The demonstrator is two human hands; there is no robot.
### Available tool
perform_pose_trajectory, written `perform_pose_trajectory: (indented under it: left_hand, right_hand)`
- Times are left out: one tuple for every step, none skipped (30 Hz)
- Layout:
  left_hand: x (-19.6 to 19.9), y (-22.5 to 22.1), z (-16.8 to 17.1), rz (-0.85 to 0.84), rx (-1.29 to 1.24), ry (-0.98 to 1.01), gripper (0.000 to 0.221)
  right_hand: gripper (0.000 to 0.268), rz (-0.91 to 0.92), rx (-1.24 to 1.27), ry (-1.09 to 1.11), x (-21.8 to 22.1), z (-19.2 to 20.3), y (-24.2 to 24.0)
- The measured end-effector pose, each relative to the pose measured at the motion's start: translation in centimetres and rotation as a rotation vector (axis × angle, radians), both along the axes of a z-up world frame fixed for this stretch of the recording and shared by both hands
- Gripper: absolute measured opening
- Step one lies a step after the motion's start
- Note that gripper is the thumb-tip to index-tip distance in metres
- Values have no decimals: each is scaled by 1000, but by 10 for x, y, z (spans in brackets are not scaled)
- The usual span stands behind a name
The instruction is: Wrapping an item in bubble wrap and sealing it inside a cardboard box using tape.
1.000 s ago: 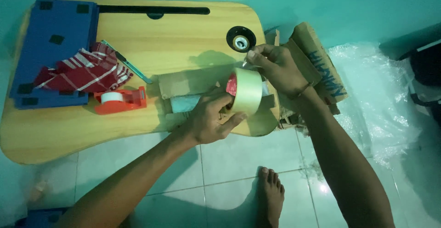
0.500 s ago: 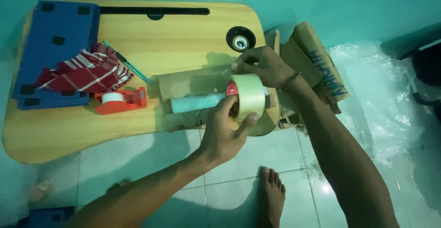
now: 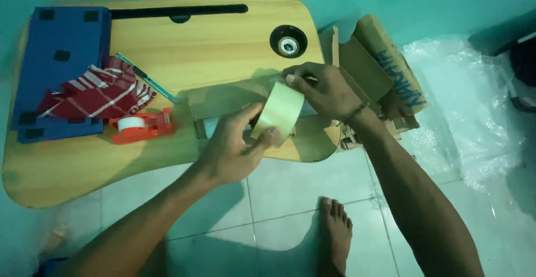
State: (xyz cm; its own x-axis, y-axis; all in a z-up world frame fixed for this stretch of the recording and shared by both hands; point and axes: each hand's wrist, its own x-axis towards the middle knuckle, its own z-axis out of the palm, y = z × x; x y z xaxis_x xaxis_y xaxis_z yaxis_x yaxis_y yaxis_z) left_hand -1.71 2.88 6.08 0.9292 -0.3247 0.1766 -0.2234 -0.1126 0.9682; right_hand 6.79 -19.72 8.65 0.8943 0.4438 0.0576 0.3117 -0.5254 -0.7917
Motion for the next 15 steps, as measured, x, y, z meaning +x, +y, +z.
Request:
perform_pose_trajectory:
  left_hand:
    - [-1, 0, 3, -6, 2, 4, 42]
    - [-1, 0, 6, 23, -30, 67, 46]
    - [0, 1, 10, 55, -63, 124, 50]
    - [-2, 2, 21, 52, -61, 122, 50]
    - [-3, 3, 33, 39, 13, 193, 48]
    - [-4, 5, 44, 25, 86, 264, 47]
    - [-10, -1, 33, 24, 87, 265, 47]
    - [-16, -7, 21, 142, -16, 332, 51]
    - [-23, -13, 10, 264, -122, 396, 57]
    - [-32, -19, 12, 267, -122, 395, 57]
    - [-40, -25, 15, 262, -157, 444, 52]
    - [-49, -32, 18, 256, -193, 493, 48]
    - [-52, -36, 15, 260, -193, 496, 48]
    - [-56, -39, 12, 253, -240, 502, 48]
    - [-59, -44, 9, 249, -289, 506, 47]
  right_hand:
    - [39, -6, 2, 4, -1, -6, -1]
    - [37, -50, 2, -11, -1, -11, -3]
    - [35, -90, 1, -32, 0, -15, -3]
    - [35, -93, 3, -34, 0, -17, -2]
    - [33, -93, 13, -40, 2, -20, -1]
    - [31, -94, 23, -46, 3, -22, 1]
    - [31, -95, 24, -45, 3, -20, 2]
    - [25, -108, -39, -26, 3, -19, 3]
    - [21, -117, -102, -8, 3, -17, 5]
    - [21, -114, -101, -9, 2, -11, 9]
    - [18, -61, -156, 3, 3, -3, 13]
    - [17, -7, -211, 15, 3, 4, 17]
    - [17, -3, -211, 18, 3, 4, 18]
    - [16, 19, -215, 33, 3, 3, 18]
    - [15, 44, -222, 46, 4, 4, 18]
